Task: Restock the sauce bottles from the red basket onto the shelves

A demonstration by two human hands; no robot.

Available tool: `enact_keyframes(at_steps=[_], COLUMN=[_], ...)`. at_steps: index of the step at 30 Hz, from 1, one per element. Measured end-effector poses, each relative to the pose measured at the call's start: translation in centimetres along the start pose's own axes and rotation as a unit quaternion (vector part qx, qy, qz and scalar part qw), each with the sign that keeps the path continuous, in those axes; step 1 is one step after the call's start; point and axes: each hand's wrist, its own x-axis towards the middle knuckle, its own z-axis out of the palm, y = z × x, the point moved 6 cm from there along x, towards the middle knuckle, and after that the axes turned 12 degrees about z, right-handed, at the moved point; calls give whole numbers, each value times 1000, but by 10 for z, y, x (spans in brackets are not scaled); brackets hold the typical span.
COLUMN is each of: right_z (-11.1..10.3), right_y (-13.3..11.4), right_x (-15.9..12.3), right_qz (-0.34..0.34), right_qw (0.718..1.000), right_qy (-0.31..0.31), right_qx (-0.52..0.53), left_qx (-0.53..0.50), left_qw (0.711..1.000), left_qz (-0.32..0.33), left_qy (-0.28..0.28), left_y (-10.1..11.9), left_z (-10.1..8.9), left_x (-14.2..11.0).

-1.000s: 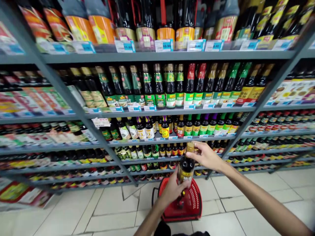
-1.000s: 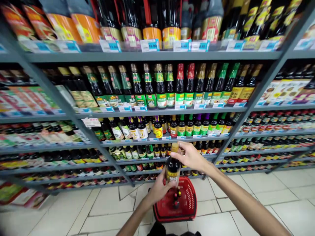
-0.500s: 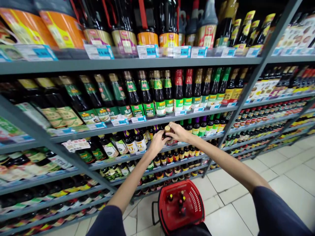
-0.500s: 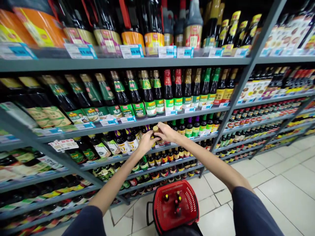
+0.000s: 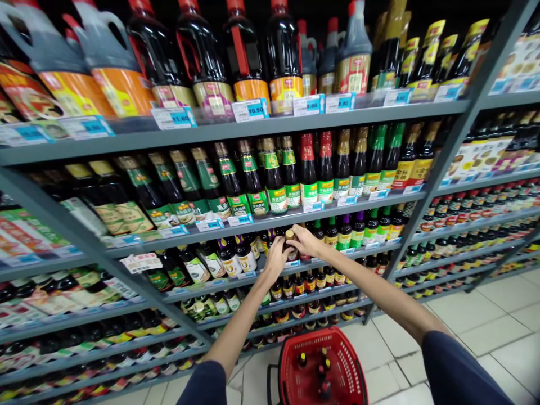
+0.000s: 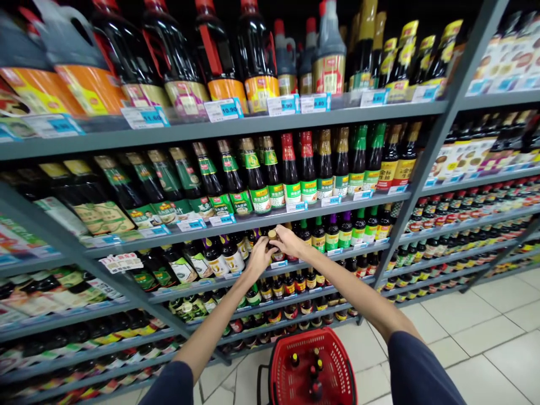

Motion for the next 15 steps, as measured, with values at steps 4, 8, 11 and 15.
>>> enact_keyframes(at_steps=[4, 8, 11, 15], right_z=[11, 16, 18, 20], right_y=[15, 29, 33, 34], right_x=[3, 9, 18, 20], right_qz=[50, 134, 169, 200], right_qw=[998, 987, 979, 970], right_qy=[18, 55, 79, 106], right_qx=[-29, -72, -81, -91], left_qx=[34, 47, 64, 98], left_qw=[999, 997, 994, 987], left_qz=[-24, -54, -80, -113], left_qy=[-25, -30, -42, -56], left_y=[-7, -13, -16, -15], left_z=[7, 10, 7, 0], left_x=[3, 13, 25, 40])
